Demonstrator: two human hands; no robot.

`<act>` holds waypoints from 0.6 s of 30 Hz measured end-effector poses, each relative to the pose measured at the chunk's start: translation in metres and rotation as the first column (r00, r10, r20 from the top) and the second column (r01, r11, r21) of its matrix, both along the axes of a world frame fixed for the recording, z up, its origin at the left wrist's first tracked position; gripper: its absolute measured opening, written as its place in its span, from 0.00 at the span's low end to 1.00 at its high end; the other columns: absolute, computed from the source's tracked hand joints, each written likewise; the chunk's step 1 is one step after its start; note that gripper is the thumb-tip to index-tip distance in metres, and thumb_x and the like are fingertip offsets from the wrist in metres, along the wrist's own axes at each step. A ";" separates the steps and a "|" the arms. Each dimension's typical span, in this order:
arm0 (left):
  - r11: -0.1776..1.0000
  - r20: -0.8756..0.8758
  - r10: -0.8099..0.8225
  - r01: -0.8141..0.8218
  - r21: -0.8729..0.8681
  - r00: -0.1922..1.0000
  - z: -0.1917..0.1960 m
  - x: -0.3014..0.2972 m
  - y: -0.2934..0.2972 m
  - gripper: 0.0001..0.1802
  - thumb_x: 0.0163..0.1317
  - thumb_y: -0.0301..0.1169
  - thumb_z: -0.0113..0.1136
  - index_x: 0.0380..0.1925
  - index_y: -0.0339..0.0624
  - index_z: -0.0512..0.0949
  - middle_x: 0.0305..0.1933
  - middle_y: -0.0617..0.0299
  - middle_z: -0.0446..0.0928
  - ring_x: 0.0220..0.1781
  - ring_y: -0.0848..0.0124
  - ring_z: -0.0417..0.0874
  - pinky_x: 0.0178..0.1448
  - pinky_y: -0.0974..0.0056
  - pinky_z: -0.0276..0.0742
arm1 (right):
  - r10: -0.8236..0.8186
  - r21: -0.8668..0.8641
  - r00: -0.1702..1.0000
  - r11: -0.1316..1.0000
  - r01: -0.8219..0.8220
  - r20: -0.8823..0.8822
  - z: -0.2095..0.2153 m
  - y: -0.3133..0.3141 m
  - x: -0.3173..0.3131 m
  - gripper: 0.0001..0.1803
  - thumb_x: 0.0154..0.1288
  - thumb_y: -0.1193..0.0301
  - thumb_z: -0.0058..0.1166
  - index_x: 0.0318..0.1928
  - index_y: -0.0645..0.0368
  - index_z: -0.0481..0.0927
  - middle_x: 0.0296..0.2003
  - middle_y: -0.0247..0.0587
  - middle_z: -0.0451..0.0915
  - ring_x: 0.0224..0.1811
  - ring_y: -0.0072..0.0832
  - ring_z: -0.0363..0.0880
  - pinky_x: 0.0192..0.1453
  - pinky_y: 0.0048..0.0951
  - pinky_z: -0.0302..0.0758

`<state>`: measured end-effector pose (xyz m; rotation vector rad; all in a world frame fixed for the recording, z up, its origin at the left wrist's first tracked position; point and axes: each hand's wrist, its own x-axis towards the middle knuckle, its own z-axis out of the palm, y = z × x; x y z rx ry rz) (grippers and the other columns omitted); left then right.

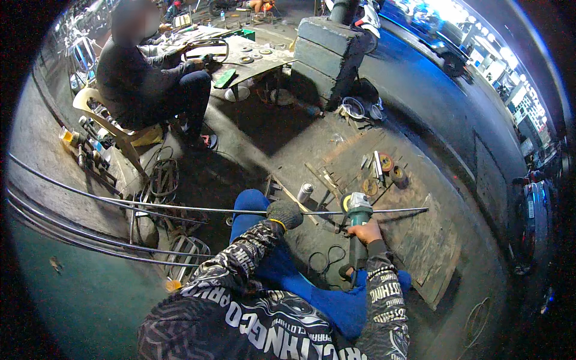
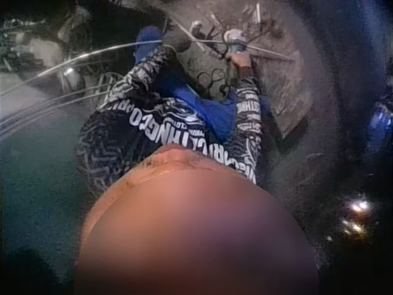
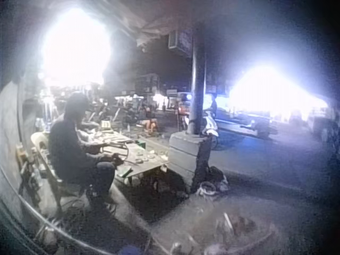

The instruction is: The person sits on the floor and uses an angle grinder to smooth a long metal rod, holding it with one hand and moving the grinder along its length. The rod is repositioned several times to grind different sections.

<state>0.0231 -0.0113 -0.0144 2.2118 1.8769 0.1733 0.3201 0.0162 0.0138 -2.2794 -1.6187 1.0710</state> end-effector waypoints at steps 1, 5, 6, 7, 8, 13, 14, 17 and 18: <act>0.999 0.011 0.050 -0.050 0.000 0.999 0.001 0.000 -0.001 0.18 0.57 0.36 0.48 0.29 0.34 0.84 0.32 0.39 0.82 0.31 0.46 0.86 0.30 0.41 0.81 | -0.041 0.021 0.999 0.999 0.041 0.006 0.002 -0.005 -0.005 0.48 0.30 0.60 0.75 0.53 0.76 0.71 0.51 0.60 0.78 0.55 0.47 0.78 0.57 0.39 0.75; 0.978 -0.080 -0.020 0.003 -0.209 0.997 0.008 0.002 0.000 0.18 0.58 0.37 0.48 0.31 0.39 0.85 0.38 0.44 0.83 0.36 0.48 0.86 0.35 0.41 0.81 | 0.040 -0.004 0.999 0.999 -0.040 -0.008 0.017 -0.017 -0.017 0.47 0.30 0.59 0.76 0.51 0.76 0.73 0.50 0.63 0.78 0.55 0.48 0.78 0.57 0.39 0.75; 0.975 -0.066 0.006 -0.020 -0.219 0.998 0.010 0.003 0.001 0.18 0.58 0.38 0.49 0.31 0.40 0.85 0.38 0.46 0.84 0.36 0.48 0.87 0.36 0.42 0.82 | 0.096 -0.014 0.994 0.995 -0.095 0.058 0.020 -0.019 -0.019 0.46 0.30 0.60 0.76 0.50 0.76 0.74 0.49 0.64 0.78 0.54 0.48 0.78 0.57 0.39 0.75; 0.971 -0.052 0.026 -0.038 -0.235 0.998 0.010 0.004 0.001 0.18 0.58 0.38 0.49 0.31 0.41 0.86 0.38 0.47 0.84 0.36 0.49 0.87 0.37 0.43 0.82 | 0.156 -0.029 0.981 0.988 -0.154 0.116 0.022 -0.022 -0.018 0.45 0.29 0.60 0.76 0.49 0.76 0.74 0.49 0.64 0.78 0.54 0.48 0.78 0.57 0.40 0.75; 0.966 -0.042 0.054 -0.063 -0.250 0.998 0.011 0.004 0.001 0.17 0.57 0.39 0.50 0.31 0.42 0.86 0.38 0.48 0.84 0.36 0.50 0.87 0.38 0.44 0.82 | 0.226 -0.032 0.961 0.974 -0.224 0.157 0.025 -0.023 -0.017 0.44 0.29 0.60 0.76 0.47 0.76 0.75 0.48 0.65 0.78 0.53 0.47 0.79 0.56 0.40 0.75; 0.977 -0.002 0.085 -0.083 -0.196 0.996 0.011 -0.002 -0.007 0.17 0.57 0.39 0.51 0.30 0.43 0.86 0.33 0.49 0.84 0.36 0.52 0.87 0.40 0.48 0.82 | -0.031 0.089 0.991 0.996 0.019 0.129 0.026 -0.023 0.008 0.43 0.27 0.60 0.74 0.45 0.76 0.75 0.44 0.62 0.80 0.47 0.47 0.81 0.50 0.38 0.77; 0.974 -0.007 0.100 -0.099 -0.204 0.995 0.013 -0.003 -0.009 0.16 0.57 0.40 0.51 0.29 0.43 0.86 0.32 0.50 0.84 0.35 0.52 0.87 0.41 0.48 0.82 | -0.053 0.092 0.984 0.995 0.037 0.171 0.022 -0.022 0.014 0.43 0.27 0.59 0.74 0.45 0.76 0.74 0.42 0.59 0.81 0.45 0.47 0.81 0.49 0.37 0.78; 0.939 -0.006 0.130 -0.125 -0.322 0.992 0.025 -0.001 -0.010 0.18 0.58 0.41 0.51 0.35 0.44 0.85 0.39 0.48 0.83 0.42 0.51 0.85 0.46 0.48 0.81 | -0.062 0.077 0.994 0.996 0.055 0.090 0.017 -0.018 0.050 0.38 0.28 0.60 0.73 0.39 0.77 0.77 0.41 0.60 0.81 0.45 0.46 0.81 0.47 0.36 0.78; 0.915 -0.009 0.126 -0.120 -0.385 0.992 0.029 -0.001 -0.009 0.19 0.59 0.41 0.50 0.39 0.43 0.85 0.43 0.47 0.83 0.46 0.51 0.85 0.49 0.48 0.80 | -0.096 0.097 0.985 0.992 0.083 0.140 0.014 -0.015 0.062 0.36 0.28 0.60 0.73 0.37 0.77 0.78 0.40 0.60 0.81 0.44 0.46 0.82 0.46 0.37 0.78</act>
